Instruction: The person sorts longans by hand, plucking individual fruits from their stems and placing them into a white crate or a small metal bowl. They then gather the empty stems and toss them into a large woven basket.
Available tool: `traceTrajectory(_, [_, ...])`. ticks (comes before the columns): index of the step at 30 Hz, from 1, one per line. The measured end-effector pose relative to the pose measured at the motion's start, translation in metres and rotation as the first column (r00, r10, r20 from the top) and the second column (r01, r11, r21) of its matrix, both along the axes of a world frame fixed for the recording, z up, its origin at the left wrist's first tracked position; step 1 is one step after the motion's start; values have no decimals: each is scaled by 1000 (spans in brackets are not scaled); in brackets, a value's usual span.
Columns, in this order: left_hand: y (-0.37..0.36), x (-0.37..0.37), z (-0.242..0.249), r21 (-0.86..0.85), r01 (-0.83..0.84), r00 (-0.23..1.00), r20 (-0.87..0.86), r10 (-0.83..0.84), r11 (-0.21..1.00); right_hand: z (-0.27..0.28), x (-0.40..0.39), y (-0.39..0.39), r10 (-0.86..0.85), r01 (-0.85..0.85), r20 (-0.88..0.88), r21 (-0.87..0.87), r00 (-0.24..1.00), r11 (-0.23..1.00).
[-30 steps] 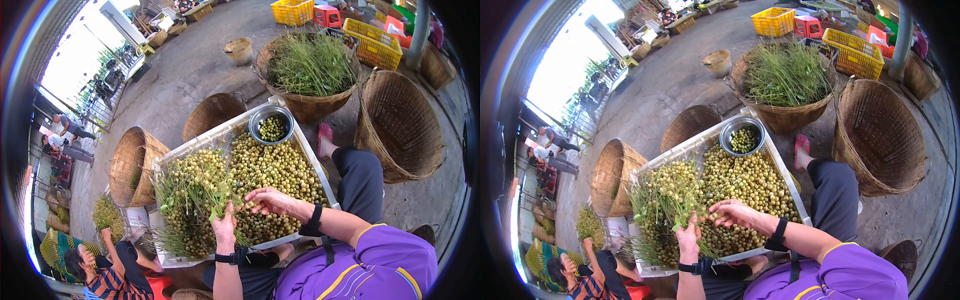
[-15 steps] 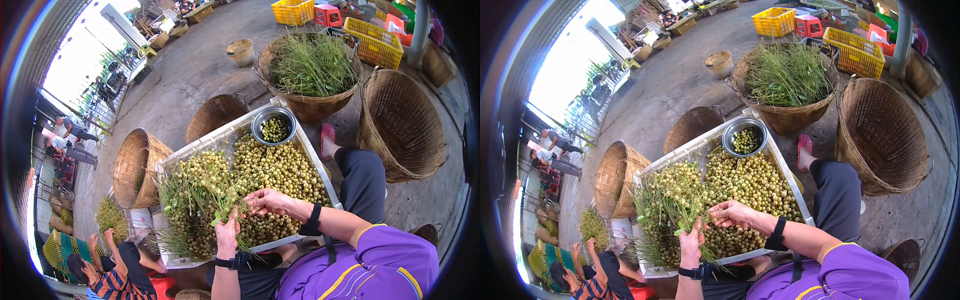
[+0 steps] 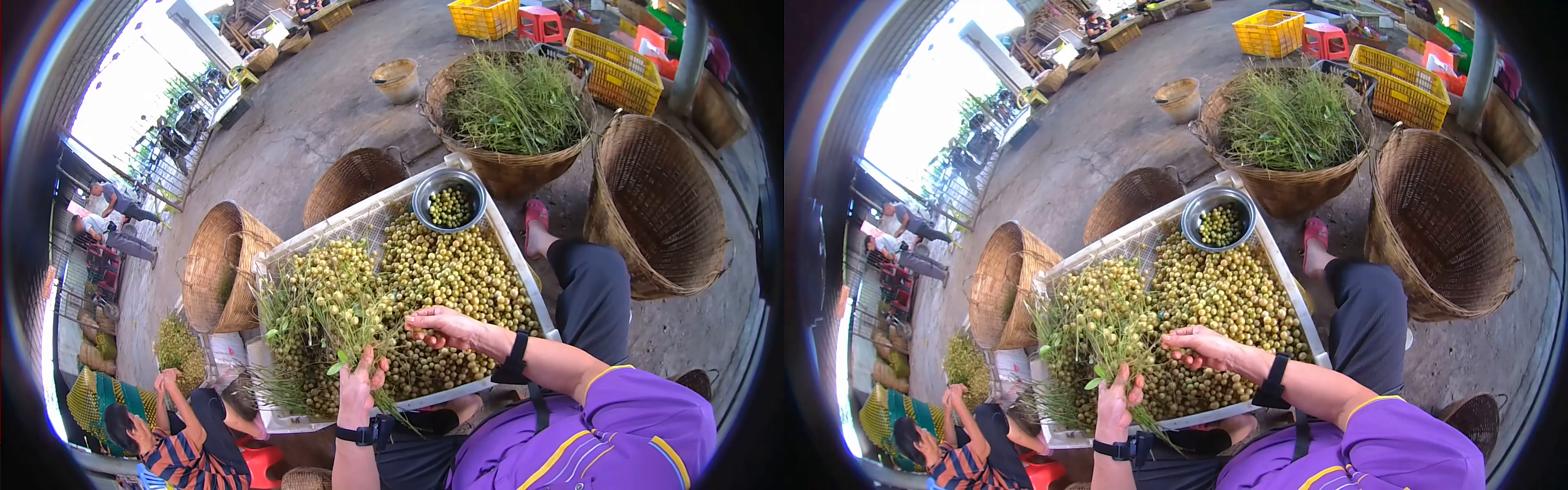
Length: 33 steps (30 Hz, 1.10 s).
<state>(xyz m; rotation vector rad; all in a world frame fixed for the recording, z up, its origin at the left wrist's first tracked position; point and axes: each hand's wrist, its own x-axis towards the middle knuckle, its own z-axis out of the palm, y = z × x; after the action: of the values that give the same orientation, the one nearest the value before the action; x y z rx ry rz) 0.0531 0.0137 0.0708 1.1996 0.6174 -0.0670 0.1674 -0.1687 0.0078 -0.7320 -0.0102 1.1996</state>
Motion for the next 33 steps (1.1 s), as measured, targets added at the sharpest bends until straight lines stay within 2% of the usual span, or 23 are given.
traceTrajectory(2, [0, -5, 2, -52, 17, 1000, 20, -16, 998, -4, 0, 1, 2, -2, 52, -3, 999, 1000])
traceTrajectory(4, [2, -9, 4, -143, 109, 994, 23, -107, 984, -7, -2, 5, 13, -12, 154, -11, 988, 1000])
traceTrajectory(6, [0, -9, 5, -175, 132, 991, 35, -128, 976, -5, -7, 6, 37, -39, 109, 22, 993, 999])
traceTrajectory(9, [-1, -8, -3, -369, 215, 977, 72, -203, 904, 6, -19, 14, -68, 62, -100, -55, 993, 997])
traceTrajectory(12, [-9, -2, -7, -409, 182, 982, 24, -189, 894, -14, -17, 19, -64, 66, -74, 32, 995, 997])
traceTrajectory(14, [-3, -1, -19, -455, 197, 975, -3, -223, 868, -19, -14, 21, -127, 123, -119, -37, 985, 992])
traceTrajectory(16, [-2, 1, -22, -441, 183, 974, -39, -222, 879, 2, -8, 15, -162, 161, 9, 44, 987, 986])
traceTrajectory(17, [-3, 3, -21, -399, 190, 972, -52, -229, 897, -7, -4, 15, -190, 191, -31, 6, 981, 982])
traceTrajectory(18, [-4, 3, -21, -399, 190, 972, -53, -229, 897, -4, 1, 12, -142, 153, -92, 129, 986, 980])
traceTrajectory(21, [-7, 4, -20, -306, 151, 978, -88, -186, 940, 0, 8, 7, -83, 93, -72, 164, 994, 982])
traceTrajectory(23, [-9, 4, -18, -281, 155, 981, -73, -182, 947, -3, 8, 13, -113, 117, 168, -14, 979, 993])
traceTrajectory(24, [-10, 5, -18, -281, 154, 981, -73, -181, 947, -2, 8, 14, -113, 117, 168, -14, 979, 993])
traceTrajectory(26, [-12, 6, -19, -134, 129, 986, -90, -141, 983, 2, 8, 18, -115, 177, 376, -133, 919, 975])
traceTrajectory(27, [-13, 6, -21, -134, 126, 986, -92, -139, 983, -5, 11, 27, -144, 230, 506, -113, 850, 967])
traceTrajectory(30, [-12, 9, -28, -52, 82, 987, -137, -88, 995, -13, 14, 28, -99, 249, 594, -176, 798, 952])
traceTrajectory(31, [-11, 10, -30, -14, 102, 983, -149, -103, 995, 2, 15, 24, 17, 258, 673, -307, 739, 916])
traceTrajectory(32, [-10, 11, -30, 23, 122, 980, -161, -117, 992, 0, 19, 23, 17, 259, 673, -308, 740, 916])
traceTrajectory(33, [-8, 12, -30, 23, 122, 980, -161, -117, 992, -3, 23, 21, -36, 231, 584, -263, 811, 937])
